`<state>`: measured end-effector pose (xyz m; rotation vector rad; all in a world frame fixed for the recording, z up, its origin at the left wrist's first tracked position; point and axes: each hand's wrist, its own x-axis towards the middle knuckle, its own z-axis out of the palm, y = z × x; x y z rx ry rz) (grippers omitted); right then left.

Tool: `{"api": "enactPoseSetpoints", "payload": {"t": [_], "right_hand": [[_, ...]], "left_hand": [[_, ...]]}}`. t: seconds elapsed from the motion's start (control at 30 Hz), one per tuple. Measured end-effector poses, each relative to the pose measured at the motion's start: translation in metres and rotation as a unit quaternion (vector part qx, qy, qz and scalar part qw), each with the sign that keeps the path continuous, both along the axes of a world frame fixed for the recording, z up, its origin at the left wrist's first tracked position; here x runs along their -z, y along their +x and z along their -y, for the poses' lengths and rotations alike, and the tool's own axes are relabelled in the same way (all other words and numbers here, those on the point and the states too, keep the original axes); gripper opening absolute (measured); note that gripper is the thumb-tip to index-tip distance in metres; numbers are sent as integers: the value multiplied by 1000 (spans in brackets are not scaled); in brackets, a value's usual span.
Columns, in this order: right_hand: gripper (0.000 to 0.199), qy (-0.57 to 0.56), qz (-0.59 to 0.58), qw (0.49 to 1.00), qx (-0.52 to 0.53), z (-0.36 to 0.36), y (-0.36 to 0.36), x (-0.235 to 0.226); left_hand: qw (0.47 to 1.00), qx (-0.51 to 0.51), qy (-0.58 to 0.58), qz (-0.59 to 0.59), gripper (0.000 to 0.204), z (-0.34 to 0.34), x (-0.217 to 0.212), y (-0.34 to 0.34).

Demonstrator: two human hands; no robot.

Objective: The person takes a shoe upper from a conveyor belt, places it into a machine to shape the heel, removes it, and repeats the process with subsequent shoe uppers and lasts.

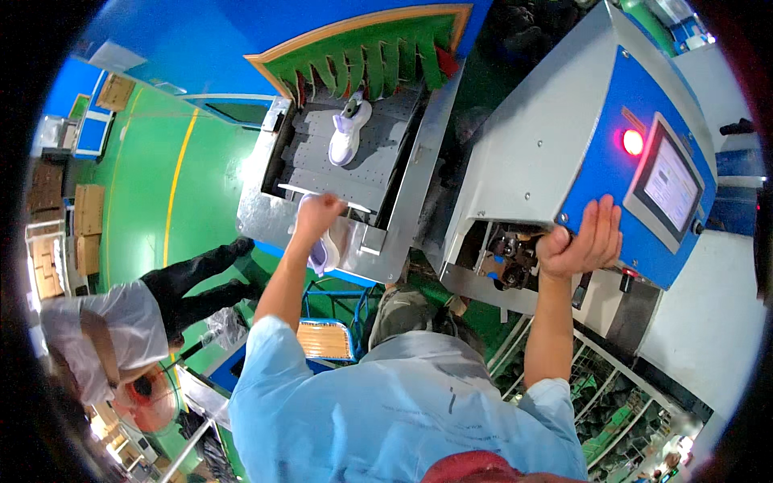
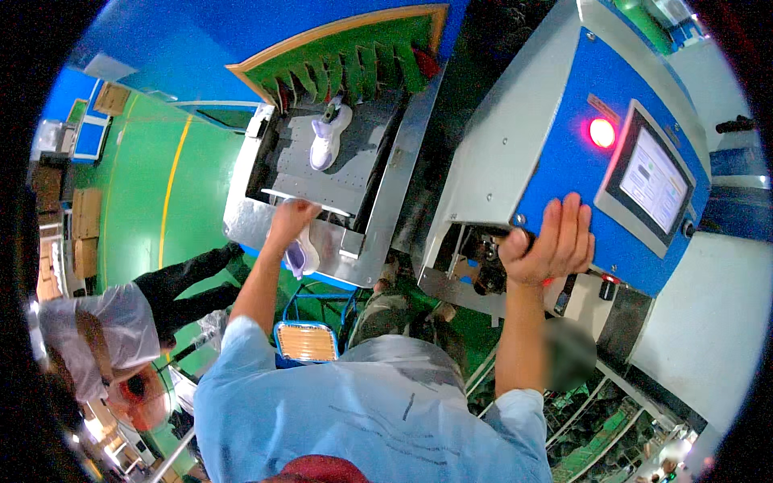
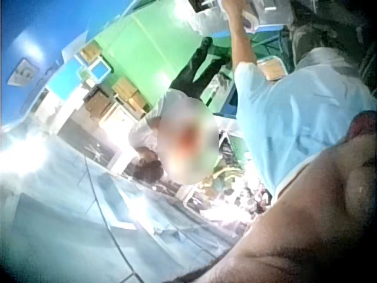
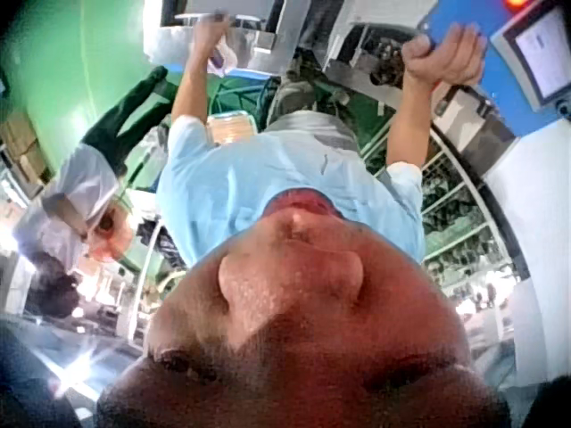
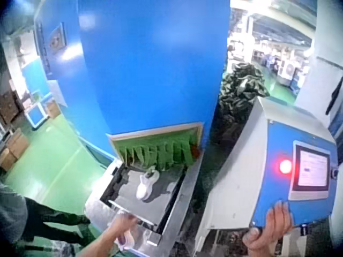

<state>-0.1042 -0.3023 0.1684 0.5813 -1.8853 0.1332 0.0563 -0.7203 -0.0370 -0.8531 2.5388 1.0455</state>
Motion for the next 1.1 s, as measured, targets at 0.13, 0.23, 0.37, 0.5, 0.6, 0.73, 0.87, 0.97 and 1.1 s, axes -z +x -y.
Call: {"api": "enactPoseSetpoints", "payload": {"t": [0.13,0.23,0.37,0.5,0.6,0.73,0.87,0.97,1.1], "right_hand": [[54,31,-26,999,-4,1,-5,3],[55,50,-43,998,-1,-2,-10,4],[56,41,-46,998,-12,-10,-7,13],[51,30,60,997,-23,-9,4,0],[58,-26,223,973,-48,-17,38,-24],[102,-158,433,856,-234,-25,126,1],[119,-484,675,358,-427,-74,167,21],[97,-508,712,286,-391,-131,172,19],[54,-667,711,-57,-215,-168,200,1]], "left_hand": [[980,-155,-23,-124,88,56,91,-125],[956,-221,21,-192,85,56,141,-177],[932,-299,-7,-204,68,24,139,-192],[876,-266,324,-238,36,-21,102,-109],[720,-343,538,-273,34,-106,15,-39],[636,-233,699,-229,70,-225,-105,36],[702,56,673,-226,113,-287,-145,75],[780,151,591,-140,116,-304,-205,71],[915,295,274,-14,45,-334,-168,74]]}}
